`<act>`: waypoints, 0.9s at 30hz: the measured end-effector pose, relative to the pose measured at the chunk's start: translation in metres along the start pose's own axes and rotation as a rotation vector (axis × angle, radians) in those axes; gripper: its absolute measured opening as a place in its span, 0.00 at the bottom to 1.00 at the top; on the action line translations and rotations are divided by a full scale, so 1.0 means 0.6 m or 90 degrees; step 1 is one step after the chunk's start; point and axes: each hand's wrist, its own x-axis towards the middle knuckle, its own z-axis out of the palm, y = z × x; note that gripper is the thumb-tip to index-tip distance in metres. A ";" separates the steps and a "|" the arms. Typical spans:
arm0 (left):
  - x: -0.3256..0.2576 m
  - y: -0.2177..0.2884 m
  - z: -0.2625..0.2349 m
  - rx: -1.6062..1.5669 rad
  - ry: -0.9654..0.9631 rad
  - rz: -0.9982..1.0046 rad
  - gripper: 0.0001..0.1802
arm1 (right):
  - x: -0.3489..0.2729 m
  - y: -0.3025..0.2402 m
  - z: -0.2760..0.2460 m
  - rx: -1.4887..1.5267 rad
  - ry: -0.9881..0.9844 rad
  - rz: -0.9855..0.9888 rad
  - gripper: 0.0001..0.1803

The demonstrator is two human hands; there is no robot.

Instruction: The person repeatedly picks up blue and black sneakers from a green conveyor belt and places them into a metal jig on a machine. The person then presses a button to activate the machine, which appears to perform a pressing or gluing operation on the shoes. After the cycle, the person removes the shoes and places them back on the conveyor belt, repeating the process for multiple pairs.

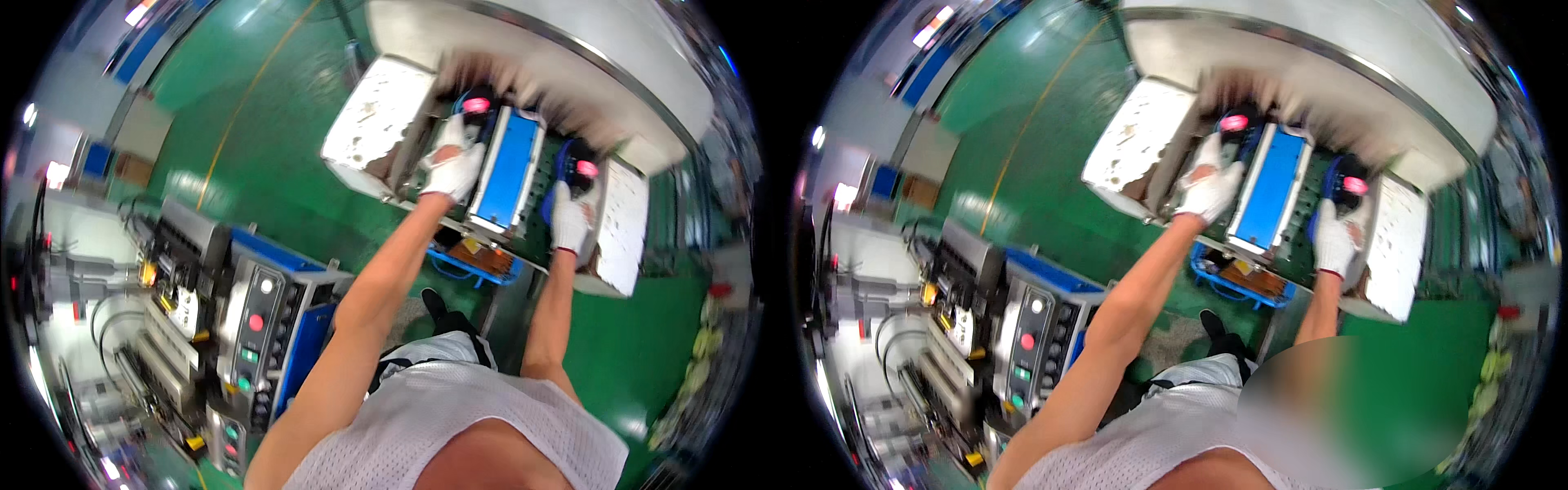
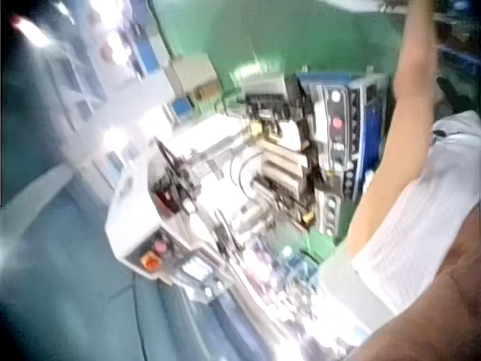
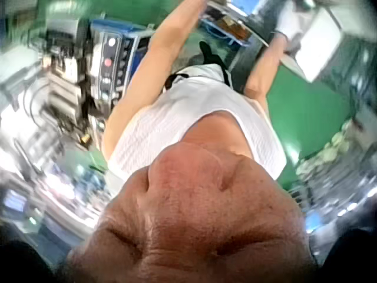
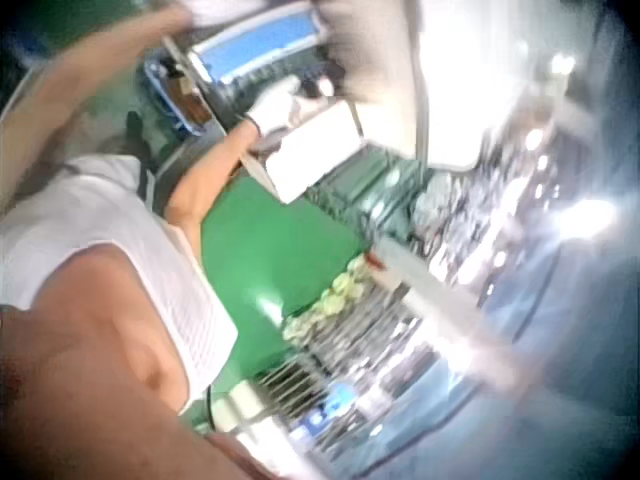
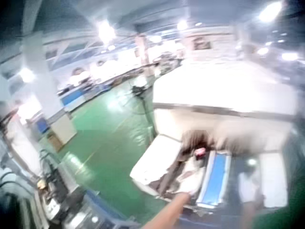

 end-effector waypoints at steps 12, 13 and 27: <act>-0.287 -0.074 -0.148 0.083 -0.002 0.001 0.36 | -0.150 -0.218 0.020 0.503 -0.078 -0.290 0.31; -0.370 -0.090 -0.194 0.100 -0.040 -0.099 0.35 | -0.215 -0.246 0.026 0.506 -0.251 -0.258 0.29; -1.423 -0.066 -0.256 0.172 0.935 -1.206 0.27 | -0.741 -0.191 0.280 -0.019 -1.260 -0.873 0.34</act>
